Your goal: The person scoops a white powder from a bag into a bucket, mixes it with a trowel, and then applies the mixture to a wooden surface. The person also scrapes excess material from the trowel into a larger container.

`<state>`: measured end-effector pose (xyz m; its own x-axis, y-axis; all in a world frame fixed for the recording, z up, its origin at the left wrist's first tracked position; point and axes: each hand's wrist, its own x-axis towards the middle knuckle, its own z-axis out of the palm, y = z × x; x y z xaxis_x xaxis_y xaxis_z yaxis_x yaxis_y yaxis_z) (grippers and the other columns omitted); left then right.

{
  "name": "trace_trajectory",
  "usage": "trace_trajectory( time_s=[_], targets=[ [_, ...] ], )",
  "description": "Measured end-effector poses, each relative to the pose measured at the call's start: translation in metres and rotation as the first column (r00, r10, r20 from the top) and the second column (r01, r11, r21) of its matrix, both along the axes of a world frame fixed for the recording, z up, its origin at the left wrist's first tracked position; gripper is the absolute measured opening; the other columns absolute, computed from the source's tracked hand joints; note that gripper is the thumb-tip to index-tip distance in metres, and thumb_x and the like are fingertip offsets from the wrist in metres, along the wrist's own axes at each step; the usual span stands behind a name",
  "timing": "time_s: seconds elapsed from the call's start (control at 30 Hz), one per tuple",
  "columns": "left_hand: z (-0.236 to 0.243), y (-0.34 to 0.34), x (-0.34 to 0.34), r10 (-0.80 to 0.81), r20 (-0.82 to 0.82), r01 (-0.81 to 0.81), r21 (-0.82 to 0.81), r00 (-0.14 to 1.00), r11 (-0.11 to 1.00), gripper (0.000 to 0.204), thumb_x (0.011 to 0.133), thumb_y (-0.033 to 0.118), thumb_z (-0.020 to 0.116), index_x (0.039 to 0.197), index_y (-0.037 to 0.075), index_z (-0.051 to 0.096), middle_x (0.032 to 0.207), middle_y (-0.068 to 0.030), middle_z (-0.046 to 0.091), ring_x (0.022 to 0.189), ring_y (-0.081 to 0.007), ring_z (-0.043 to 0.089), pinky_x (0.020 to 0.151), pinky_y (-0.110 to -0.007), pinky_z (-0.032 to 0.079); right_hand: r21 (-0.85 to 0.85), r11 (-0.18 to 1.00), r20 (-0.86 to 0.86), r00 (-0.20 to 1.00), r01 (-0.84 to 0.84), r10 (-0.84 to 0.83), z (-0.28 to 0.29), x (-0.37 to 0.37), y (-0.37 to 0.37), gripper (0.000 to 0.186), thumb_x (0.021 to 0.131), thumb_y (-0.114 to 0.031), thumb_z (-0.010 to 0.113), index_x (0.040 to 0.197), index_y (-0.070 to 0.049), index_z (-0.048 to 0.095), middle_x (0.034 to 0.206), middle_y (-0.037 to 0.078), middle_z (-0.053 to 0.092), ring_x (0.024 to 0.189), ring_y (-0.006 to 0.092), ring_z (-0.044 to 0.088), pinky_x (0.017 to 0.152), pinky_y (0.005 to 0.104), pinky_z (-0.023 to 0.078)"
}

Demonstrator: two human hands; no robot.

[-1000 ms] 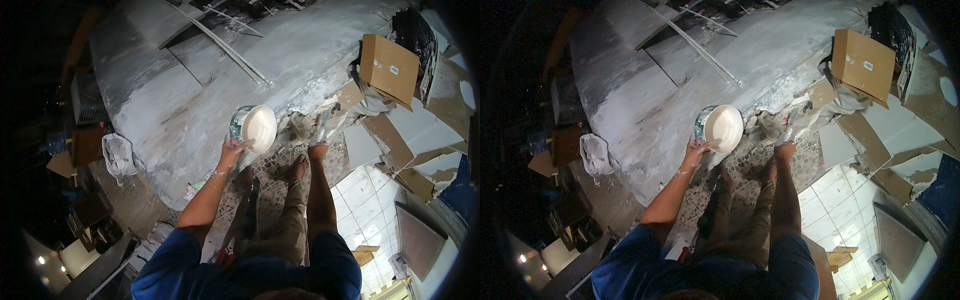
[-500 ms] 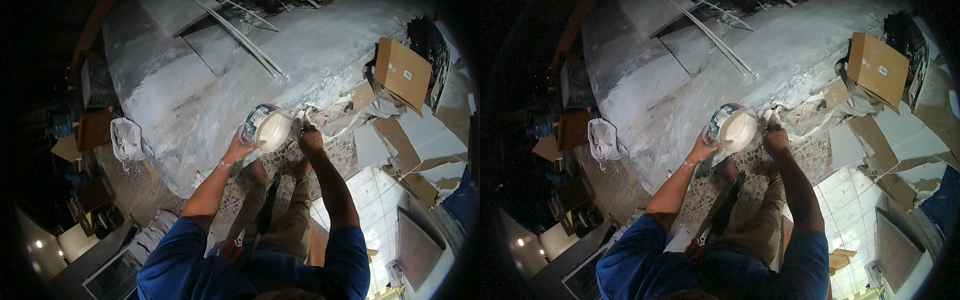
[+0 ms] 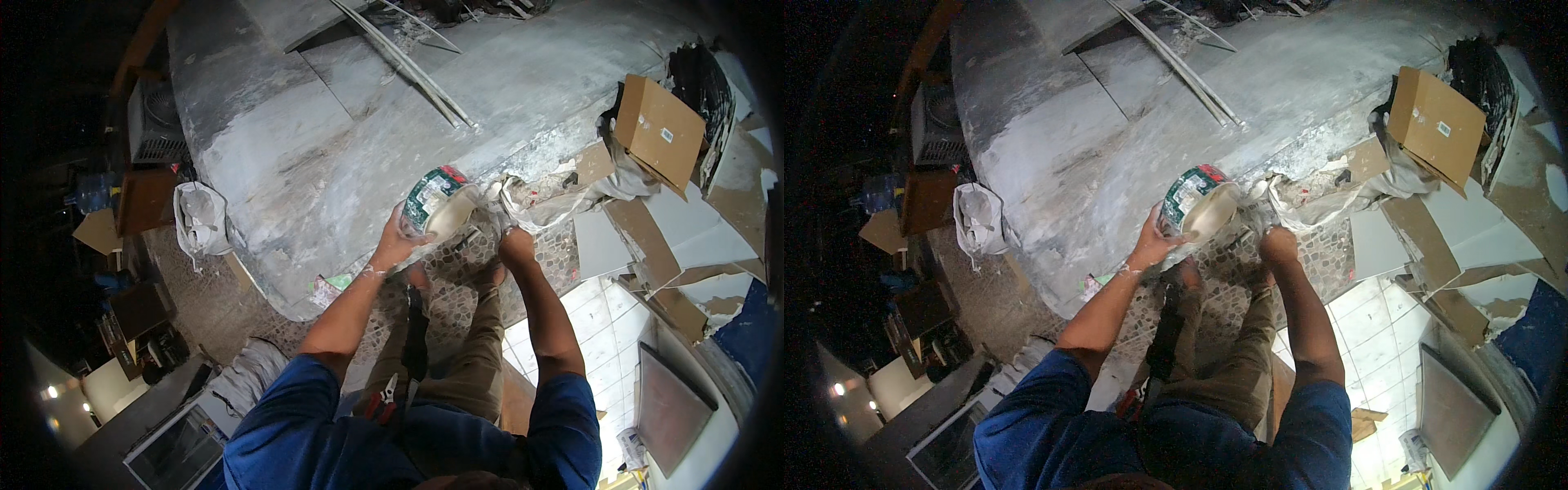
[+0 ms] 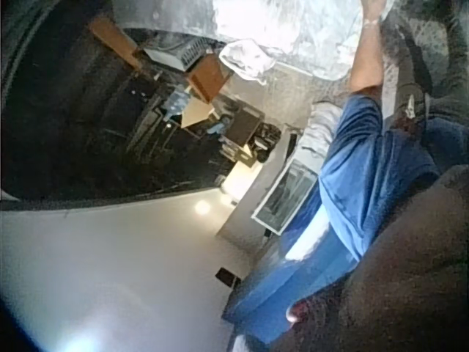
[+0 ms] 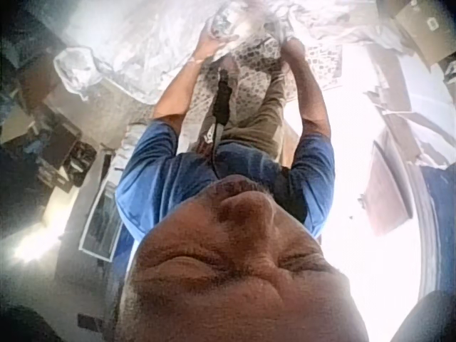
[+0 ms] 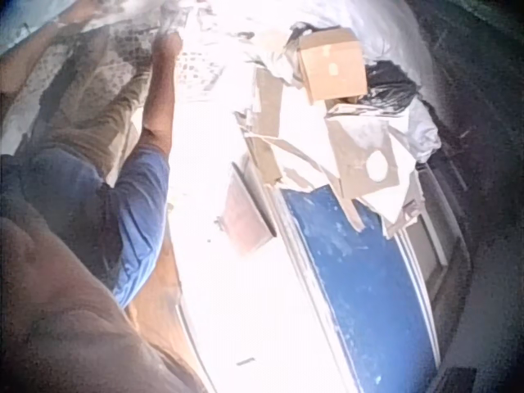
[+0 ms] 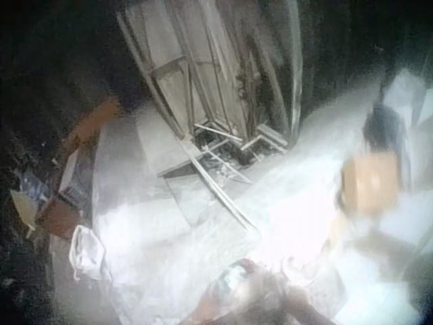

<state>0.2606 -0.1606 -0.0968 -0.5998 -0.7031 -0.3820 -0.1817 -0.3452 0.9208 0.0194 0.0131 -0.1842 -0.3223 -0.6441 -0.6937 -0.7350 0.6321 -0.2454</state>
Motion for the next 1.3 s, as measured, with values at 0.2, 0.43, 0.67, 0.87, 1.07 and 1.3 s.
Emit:
trace_trajectory(
  time_s=[0.2,0.43,0.67,0.87,1.07,1.3],
  targets=[
    [0.001,0.005,0.003,0.029,0.039,-0.030,0.029,0.999,0.999,0.088,0.071,0.001,0.085,0.142,0.003,0.033,0.133,-0.0115,0.053,0.124,-0.0209,0.050,0.108,-0.036,0.039,-0.270,0.962,-0.020,0.999,-0.037,0.033,-0.001,0.076,0.037,0.035,0.086,-0.021,0.060,0.114,-0.001,0.063,0.101,0.023,0.066,0.099,0.0421,0.062,0.087,0.0488,0.049],
    [0.000,0.006,0.007,-0.023,-0.010,0.023,0.049,1.000,0.999,0.090,0.071,-0.003,0.084,0.144,0.003,0.031,0.135,-0.0115,0.050,0.125,-0.0212,0.048,0.108,-0.036,0.039,-0.212,0.940,0.049,0.963,0.268,-0.264,-0.010,0.037,0.012,0.027,0.086,-0.025,0.064,0.097,-0.001,0.066,0.093,0.021,0.067,0.087,0.0372,0.066,0.079,0.0472,0.052],
    [-0.002,0.003,0.004,-0.017,0.032,0.015,0.056,0.999,0.998,0.093,0.070,-0.004,0.084,0.145,0.004,0.029,0.136,-0.0112,0.049,0.126,-0.0218,0.047,0.111,-0.036,0.036,-0.319,0.945,0.202,0.979,0.069,-0.003,-0.009,0.047,0.009,0.028,0.078,-0.019,0.064,0.095,0.004,0.064,0.097,0.028,0.065,0.091,0.0453,0.063,0.083,0.0486,0.051],
    [-0.002,0.002,0.013,-0.030,0.052,0.030,0.003,0.998,1.000,0.092,0.070,-0.004,0.083,0.144,0.004,0.030,0.136,-0.0105,0.049,0.126,-0.0213,0.047,0.111,-0.037,0.037,-0.262,0.965,0.180,0.983,0.007,0.042,0.033,0.058,0.001,0.030,0.082,-0.025,0.062,0.098,0.000,0.065,0.093,0.024,0.067,0.087,0.0416,0.065,0.075,0.0483,0.052],
    [-0.002,0.011,-0.006,0.085,-0.091,-0.072,0.133,0.992,0.988,0.088,0.071,-0.004,0.083,0.142,0.004,0.031,0.136,-0.0107,0.048,0.125,-0.0208,0.048,0.109,-0.037,0.038,-0.138,0.990,-0.042,0.999,-0.040,0.034,-0.068,0.034,0.050,0.026,0.083,-0.021,0.060,0.097,-0.001,0.069,0.095,0.021,0.068,0.088,0.0347,0.068,0.074,0.0419,0.054],
    [-0.011,0.007,0.023,0.080,-0.083,-0.076,0.045,0.993,0.996,0.087,0.072,-0.008,0.080,0.142,0.005,0.031,0.137,-0.0087,0.047,0.127,-0.0194,0.046,0.110,-0.035,0.037,-0.475,0.844,0.547,0.835,0.249,0.061,0.012,0.097,0.012,0.049,0.086,-0.021,0.063,0.129,-0.001,0.053,0.119,0.025,0.060,0.116,0.0386,0.055,0.092,0.0447,0.048]
  ],
)
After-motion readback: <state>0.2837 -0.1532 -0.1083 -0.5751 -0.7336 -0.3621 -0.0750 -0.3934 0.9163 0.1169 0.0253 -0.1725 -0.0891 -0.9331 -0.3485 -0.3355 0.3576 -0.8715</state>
